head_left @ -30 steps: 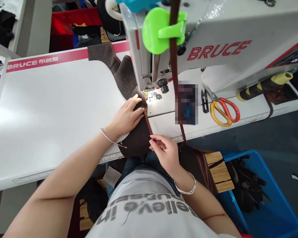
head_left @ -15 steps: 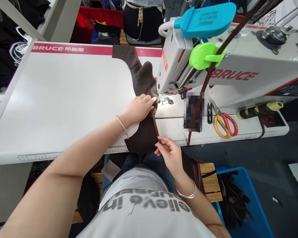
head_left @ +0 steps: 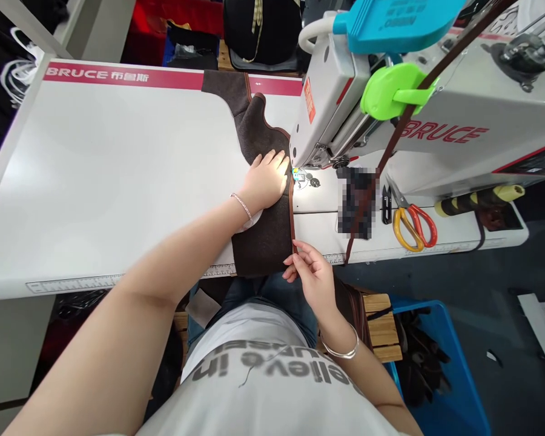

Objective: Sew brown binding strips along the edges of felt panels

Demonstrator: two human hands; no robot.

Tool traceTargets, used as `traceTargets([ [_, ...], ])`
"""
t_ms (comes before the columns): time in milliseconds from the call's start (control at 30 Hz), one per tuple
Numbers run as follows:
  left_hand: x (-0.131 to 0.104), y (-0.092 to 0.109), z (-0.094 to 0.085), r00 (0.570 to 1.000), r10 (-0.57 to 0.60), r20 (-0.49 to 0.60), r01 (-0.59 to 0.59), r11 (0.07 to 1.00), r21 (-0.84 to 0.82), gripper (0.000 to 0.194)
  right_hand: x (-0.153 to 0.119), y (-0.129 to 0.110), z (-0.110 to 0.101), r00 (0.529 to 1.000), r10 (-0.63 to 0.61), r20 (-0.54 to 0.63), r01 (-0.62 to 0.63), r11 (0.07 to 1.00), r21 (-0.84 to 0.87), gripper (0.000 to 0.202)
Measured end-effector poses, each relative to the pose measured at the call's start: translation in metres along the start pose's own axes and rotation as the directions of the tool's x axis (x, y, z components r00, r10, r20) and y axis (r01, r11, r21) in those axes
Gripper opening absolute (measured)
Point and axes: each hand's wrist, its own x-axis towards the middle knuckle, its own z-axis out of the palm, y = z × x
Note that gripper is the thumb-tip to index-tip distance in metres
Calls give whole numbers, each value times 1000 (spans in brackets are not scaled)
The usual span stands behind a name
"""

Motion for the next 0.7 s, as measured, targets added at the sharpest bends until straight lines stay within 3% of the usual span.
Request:
traceTargets([
  [167, 16, 7, 6, 988, -141, -68, 135, 986, -95, 49, 3, -2, 2, 999, -32, 4, 32, 999, -19, 37],
  [300, 20, 7, 7, 974, -185, -129, 168, 977, -133, 36, 5, 0, 3, 997, -71, 18, 72, 992, -99, 39],
  [400, 18, 7, 7, 976, -153, -156, 147, 988, -52, 25, 7, 2, 2, 997, -77, 23, 79, 987, -143, 37],
  [533, 7, 13, 4, 985, -83, -154, 91, 995, 45, 23, 10, 1, -1, 996, -87, 36, 92, 975, -200, 34],
  [700, -18, 23, -3, 997, 14, -76, -16, 1000, -21, 31, 12, 0, -5, 989, -134, 66, 147, 956, -255, 33],
])
